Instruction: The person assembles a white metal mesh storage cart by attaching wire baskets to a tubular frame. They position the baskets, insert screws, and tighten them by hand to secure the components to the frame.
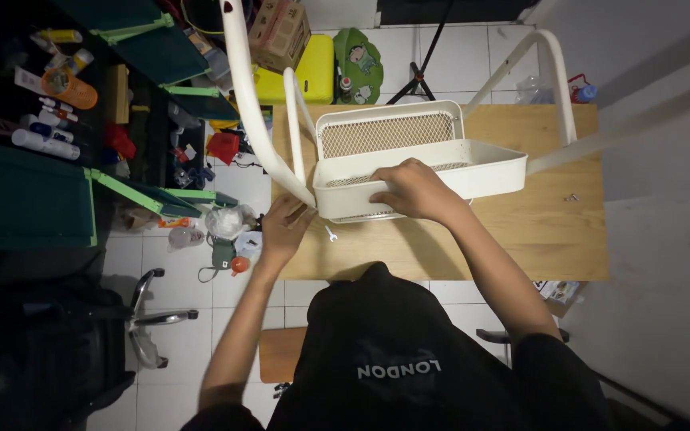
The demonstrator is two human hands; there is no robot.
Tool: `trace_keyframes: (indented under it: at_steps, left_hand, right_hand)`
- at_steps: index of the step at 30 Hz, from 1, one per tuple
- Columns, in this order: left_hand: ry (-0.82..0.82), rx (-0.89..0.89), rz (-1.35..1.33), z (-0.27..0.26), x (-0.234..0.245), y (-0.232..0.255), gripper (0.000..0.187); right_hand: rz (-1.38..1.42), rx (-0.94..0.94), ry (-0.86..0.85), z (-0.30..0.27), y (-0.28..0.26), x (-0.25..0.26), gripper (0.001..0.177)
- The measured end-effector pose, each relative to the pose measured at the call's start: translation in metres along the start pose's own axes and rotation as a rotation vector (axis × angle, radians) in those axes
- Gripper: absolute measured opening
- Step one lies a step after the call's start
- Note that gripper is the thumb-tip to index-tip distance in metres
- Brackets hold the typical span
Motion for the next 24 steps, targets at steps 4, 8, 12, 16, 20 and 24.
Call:
trace_keyframes:
  at_steps: [4, 8, 12, 16, 20, 24]
  left_hand:
    - [0.194, -0.104, 0.020, -0.019, -0.020, -0.012, 0.029]
    - [0.319, -0.138, 0.061, -0.029, -0.037, -0.015, 0.030]
    - [0.387, -0.165, 0.102, -0.042, -0.058, -0.012, 0.040]
    - [0.396, -0.212, 0.216, -0.055, -0.077, -0.006, 0.057]
    - [0.461, -0.337, 0.273, -0.065, -0.093, -0.004, 0.065]
    - [0.472, -0.493, 0.311, -0.079, -0.110, -0.007, 0.056]
  right_hand:
    - [-0.037, 0.049, 0.026, 0.002, 0.004, 0.000, 0.024]
    - [-0.068, 0.109, 0.060, 0.001, 0.007, -0.003, 0.025]
    - [-0.080, 0.055, 0.028, -0.003, 0.011, -0.009, 0.029]
    - [-0.112, 0.053, 0.131, -0.011, 0.010, -0.011, 0.037]
    - [-0.124, 0.070, 0.326, -0.033, 0.009, -0.008, 0.045]
    - [-0.054, 0.056, 0.526, -0.082, 0.009, -0.003, 0.047]
Point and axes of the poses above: each hand's wrist, its own z-axis towards the middle knuckle, its own x-axis out of the back of the hand, y = z × x, the point moved 2 cm from there along z, towards the middle knuckle, and after that the axes turned 11 degrees about -z, right-handed, at the moved point
